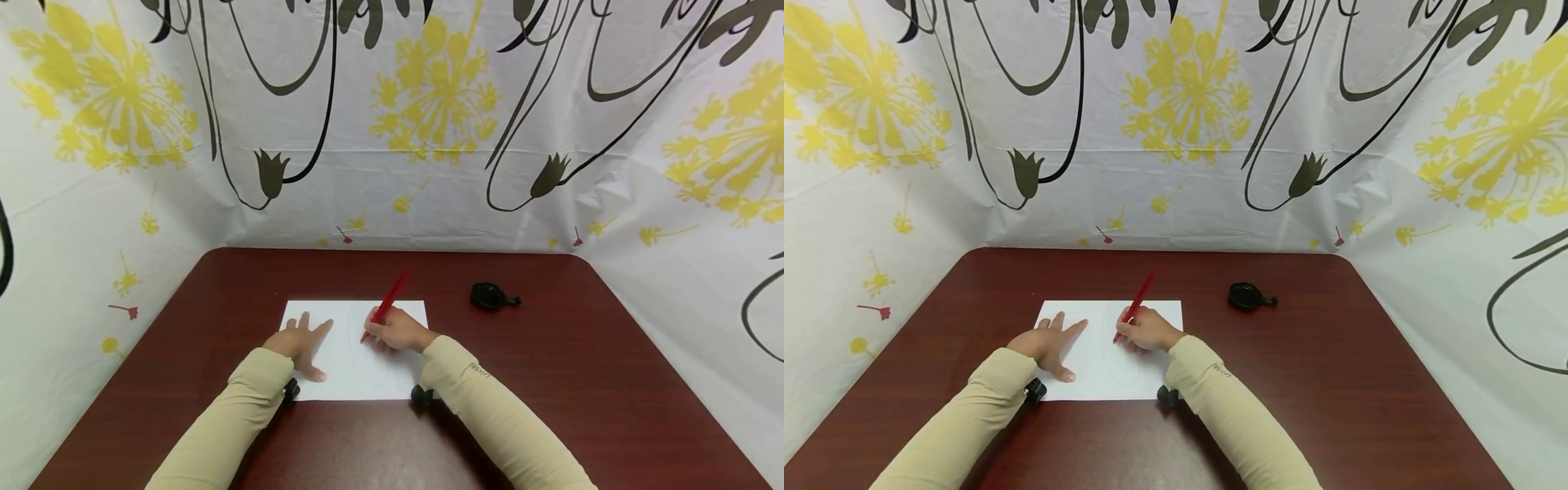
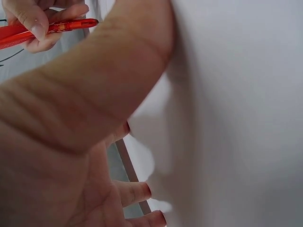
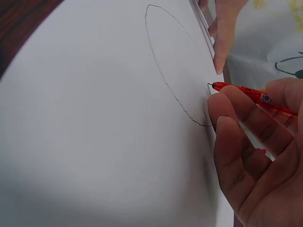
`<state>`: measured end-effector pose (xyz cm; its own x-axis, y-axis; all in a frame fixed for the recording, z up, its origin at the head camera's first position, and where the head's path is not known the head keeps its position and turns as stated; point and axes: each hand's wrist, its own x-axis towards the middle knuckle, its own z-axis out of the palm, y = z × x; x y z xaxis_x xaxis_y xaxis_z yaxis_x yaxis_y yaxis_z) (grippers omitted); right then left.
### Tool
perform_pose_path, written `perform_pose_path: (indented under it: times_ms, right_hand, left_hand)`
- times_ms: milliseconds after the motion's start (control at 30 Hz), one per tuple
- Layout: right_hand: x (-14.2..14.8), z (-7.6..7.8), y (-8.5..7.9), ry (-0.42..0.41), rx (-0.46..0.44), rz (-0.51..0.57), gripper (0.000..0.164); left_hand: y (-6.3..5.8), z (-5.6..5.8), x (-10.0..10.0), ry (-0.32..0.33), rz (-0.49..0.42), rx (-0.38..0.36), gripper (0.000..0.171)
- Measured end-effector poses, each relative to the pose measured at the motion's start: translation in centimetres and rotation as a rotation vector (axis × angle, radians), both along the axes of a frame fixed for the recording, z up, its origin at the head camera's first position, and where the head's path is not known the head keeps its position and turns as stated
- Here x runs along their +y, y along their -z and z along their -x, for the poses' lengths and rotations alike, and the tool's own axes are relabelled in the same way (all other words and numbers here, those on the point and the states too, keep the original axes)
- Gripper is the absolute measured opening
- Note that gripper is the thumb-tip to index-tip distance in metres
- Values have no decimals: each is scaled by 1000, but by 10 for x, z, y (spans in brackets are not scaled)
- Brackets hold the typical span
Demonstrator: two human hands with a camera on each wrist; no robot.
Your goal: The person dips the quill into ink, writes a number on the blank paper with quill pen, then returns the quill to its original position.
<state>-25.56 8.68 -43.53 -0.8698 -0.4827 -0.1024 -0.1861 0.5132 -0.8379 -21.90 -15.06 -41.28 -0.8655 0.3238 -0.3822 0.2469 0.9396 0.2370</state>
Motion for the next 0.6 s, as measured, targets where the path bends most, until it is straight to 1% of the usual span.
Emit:
perform_pose_path:
  times_ms: [267,400,600]
  right_hand:
    - [-2,-3,2,-23,-37,5,9]
    - [-3,-5,3,-14,-37,-5,9]
    - [-4,-7,2,-24,-37,-9,10]
  left_hand:
    - [2,0,1,-29,26,1,107]
    - [3,0,2,-36,39,3,108]
    - [2,1,2,-36,49,4,107]
